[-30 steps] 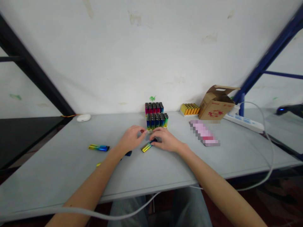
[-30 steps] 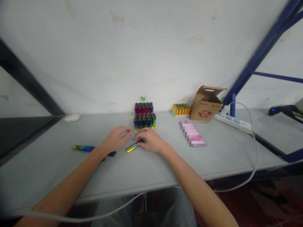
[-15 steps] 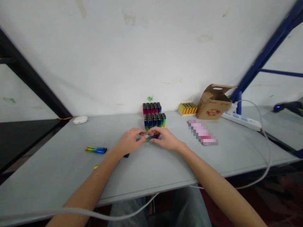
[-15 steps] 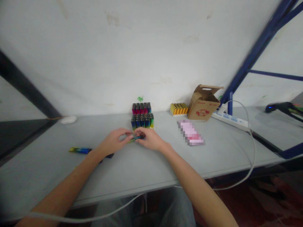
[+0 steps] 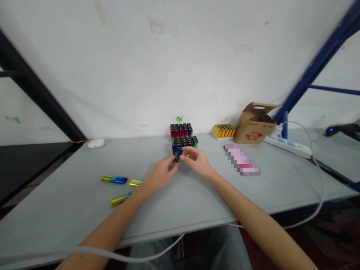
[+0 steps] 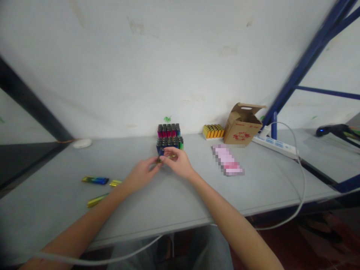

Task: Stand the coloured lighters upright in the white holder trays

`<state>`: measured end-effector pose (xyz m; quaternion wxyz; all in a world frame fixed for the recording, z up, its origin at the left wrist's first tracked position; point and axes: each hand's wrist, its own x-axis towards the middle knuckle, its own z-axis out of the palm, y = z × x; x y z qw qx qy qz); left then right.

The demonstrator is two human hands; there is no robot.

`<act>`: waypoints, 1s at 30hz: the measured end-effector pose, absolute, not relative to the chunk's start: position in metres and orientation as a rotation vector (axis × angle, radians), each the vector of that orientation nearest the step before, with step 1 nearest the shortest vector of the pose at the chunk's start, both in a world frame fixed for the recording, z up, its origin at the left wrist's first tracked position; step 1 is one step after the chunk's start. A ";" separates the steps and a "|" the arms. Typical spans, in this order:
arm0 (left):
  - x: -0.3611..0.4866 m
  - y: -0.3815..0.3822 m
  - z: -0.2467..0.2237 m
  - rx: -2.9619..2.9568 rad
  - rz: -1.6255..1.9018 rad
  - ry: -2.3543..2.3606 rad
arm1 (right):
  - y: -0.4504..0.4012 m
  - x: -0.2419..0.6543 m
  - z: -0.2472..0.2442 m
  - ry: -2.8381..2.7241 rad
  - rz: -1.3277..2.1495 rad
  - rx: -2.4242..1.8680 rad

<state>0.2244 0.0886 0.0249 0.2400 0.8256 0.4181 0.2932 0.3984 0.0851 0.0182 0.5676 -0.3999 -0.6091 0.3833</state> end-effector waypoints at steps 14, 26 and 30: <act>0.226 0.087 0.029 2.134 0.805 0.923 | 0.080 0.405 0.023 -1.589 0.509 -0.885; 0.230 0.093 0.027 1.382 1.037 0.803 | 0.082 0.408 0.030 -1.526 0.518 -0.986; 0.225 0.089 0.040 1.146 0.957 0.617 | 0.087 0.422 0.032 -1.383 0.460 -1.107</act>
